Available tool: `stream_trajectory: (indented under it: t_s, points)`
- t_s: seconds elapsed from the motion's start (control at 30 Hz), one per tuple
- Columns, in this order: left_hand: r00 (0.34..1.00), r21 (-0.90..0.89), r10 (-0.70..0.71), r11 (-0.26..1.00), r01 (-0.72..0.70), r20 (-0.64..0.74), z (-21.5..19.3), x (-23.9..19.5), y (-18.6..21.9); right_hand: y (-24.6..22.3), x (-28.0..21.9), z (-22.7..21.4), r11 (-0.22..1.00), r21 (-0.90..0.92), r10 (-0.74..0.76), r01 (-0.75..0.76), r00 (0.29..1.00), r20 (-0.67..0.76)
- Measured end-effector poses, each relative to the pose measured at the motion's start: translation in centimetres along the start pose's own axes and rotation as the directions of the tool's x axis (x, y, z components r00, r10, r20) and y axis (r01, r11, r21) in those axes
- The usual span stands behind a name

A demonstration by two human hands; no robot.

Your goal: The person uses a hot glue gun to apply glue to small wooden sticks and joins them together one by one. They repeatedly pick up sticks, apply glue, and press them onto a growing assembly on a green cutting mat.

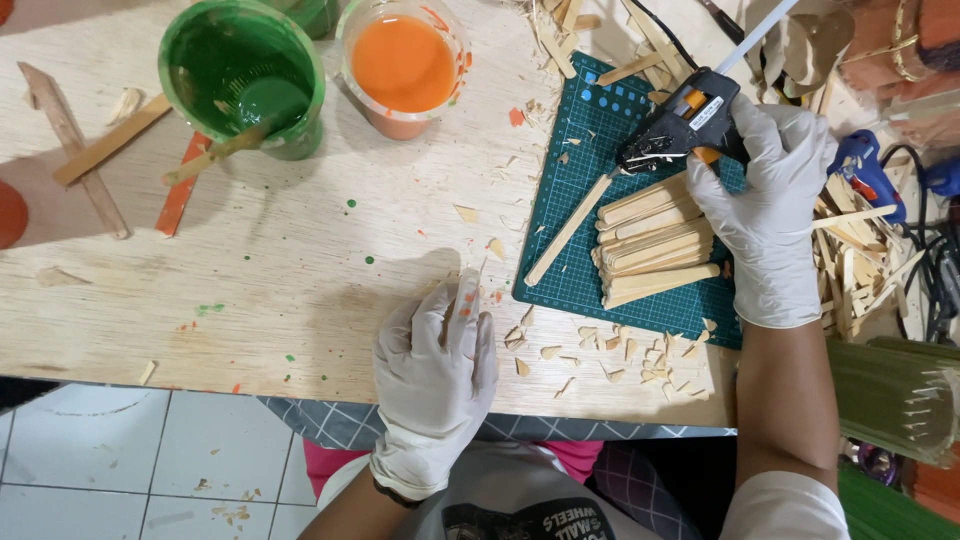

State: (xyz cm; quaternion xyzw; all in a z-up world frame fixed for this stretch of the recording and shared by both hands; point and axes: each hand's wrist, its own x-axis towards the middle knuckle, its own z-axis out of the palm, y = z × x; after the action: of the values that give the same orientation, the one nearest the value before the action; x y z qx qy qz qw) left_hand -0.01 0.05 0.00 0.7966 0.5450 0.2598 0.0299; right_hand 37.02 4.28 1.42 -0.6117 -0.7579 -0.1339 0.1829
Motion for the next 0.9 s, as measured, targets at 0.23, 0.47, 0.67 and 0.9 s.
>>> stream_trajectory:
  t_s: [0.23, 0.47, 0.67, 0.9]
  points:
    - [1.000, 0.005, -0.006, 1.000, 0.006, 0.010, 0.0, -0.1, 0.0, -0.5, -0.2, -0.3, 0.994, -0.108, -0.001, -0.004, 0.999, -0.040]
    - [1.000, -0.057, -0.007, 0.998, 0.007, 0.007, 0.1, -0.2, -0.1, 8.8, -10.2, 6.3, 0.823, -0.531, 0.203, -0.199, 0.978, -0.052]
    - [1.000, -0.024, -0.007, 1.000, 0.008, 0.021, -0.1, 0.0, 0.0, 0.2, 1.0, 0.9, 0.965, -0.231, 0.098, -0.128, 0.986, -0.138]
    - [1.000, -0.037, 0.004, 0.999, -0.004, -0.004, -0.2, 0.0, 0.0, -3.7, 6.7, 4.4, 0.944, 0.009, 0.319, -0.329, 0.923, 0.215]
